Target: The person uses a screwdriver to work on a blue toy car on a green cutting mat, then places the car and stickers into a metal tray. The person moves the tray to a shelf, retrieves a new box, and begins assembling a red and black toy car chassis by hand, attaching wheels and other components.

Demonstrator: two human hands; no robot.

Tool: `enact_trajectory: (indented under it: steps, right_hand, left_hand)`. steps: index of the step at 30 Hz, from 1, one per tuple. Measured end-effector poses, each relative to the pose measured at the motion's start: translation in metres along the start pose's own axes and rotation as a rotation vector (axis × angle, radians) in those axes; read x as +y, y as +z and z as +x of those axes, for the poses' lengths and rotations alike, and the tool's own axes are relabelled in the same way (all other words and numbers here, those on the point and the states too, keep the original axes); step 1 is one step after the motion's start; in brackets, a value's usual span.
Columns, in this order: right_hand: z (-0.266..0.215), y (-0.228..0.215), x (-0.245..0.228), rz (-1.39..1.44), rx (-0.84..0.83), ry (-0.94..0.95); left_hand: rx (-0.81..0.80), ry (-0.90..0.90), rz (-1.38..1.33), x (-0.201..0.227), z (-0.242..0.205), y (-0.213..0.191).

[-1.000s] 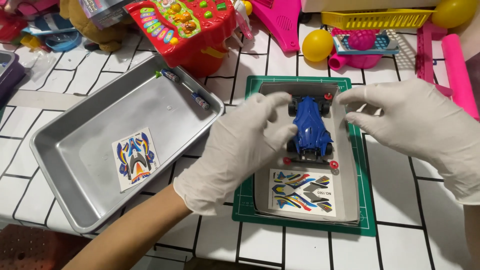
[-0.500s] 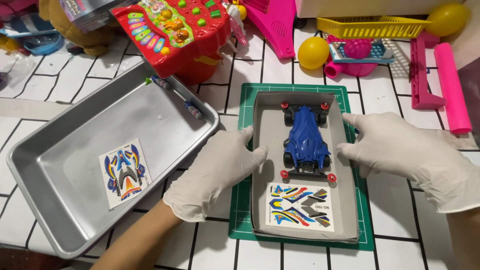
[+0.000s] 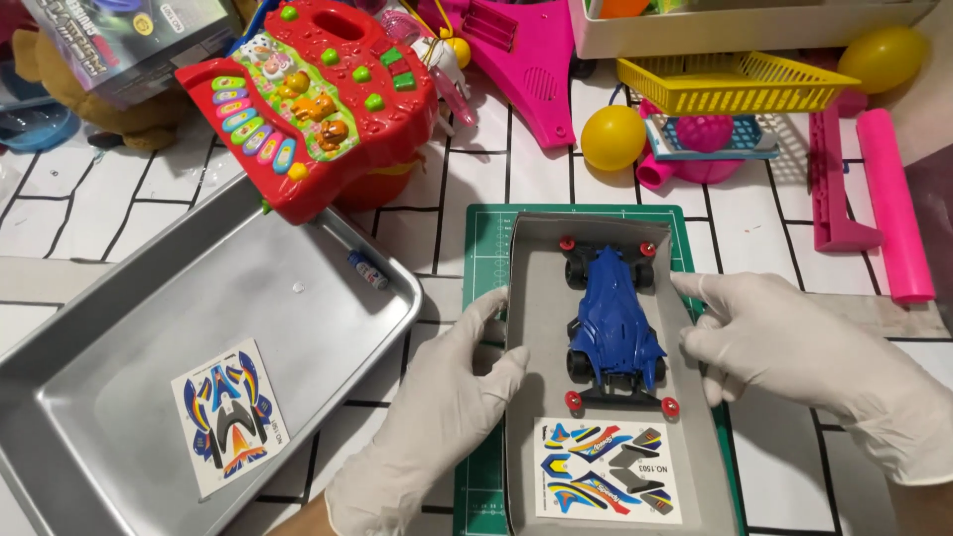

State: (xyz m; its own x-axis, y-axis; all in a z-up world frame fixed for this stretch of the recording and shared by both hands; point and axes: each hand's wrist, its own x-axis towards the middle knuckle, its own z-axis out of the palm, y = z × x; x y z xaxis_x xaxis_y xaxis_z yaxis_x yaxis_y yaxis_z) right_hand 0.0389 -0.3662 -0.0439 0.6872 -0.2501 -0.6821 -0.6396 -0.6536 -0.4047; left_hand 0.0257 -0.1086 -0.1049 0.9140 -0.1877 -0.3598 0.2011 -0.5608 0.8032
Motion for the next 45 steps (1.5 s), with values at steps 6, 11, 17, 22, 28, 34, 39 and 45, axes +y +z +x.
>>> enact_trajectory:
  steps: [6, 11, 17, 22, 28, 34, 39, 45]
  right_hand:
    - [0.013, -0.007, 0.005, 0.078, 0.016, -0.001]
    - [0.019, -0.011, 0.015, 0.057, 0.052, 0.007]
    - [0.010, -0.013, -0.018, -0.083, -0.003, 0.253]
    - [0.024, -0.017, -0.002, -0.182, -0.105, 0.188]
    - [0.014, -0.015, -0.011, -0.113, -0.036, 0.061]
    - [-0.029, 0.000, -0.009, 0.339, 0.067, 0.166]
    - [-0.055, 0.036, 0.048, 0.797, 0.095, -0.153]
    - [-0.125, 0.046, 0.015, 0.911, 0.216, 0.081]
  left_hand:
    - [-0.055, -0.194, -0.537, 0.015, 0.003, 0.006]
    - [-0.221, 0.045, -0.787, -0.014, 0.010, 0.019]
    - [-0.316, 0.022, -0.943, -0.023, 0.011, 0.021]
    - [-0.363, -0.187, -0.918, -0.022, 0.016, 0.015]
    - [-0.263, -0.556, -0.896, 0.009, 0.025, 0.005]
    - [-0.145, -0.574, -1.031, 0.019, 0.015, 0.004]
    - [-0.166, -0.563, -0.797, 0.020, 0.018, 0.001]
    - [-0.107, -0.446, -1.082, 0.013, 0.010, 0.005]
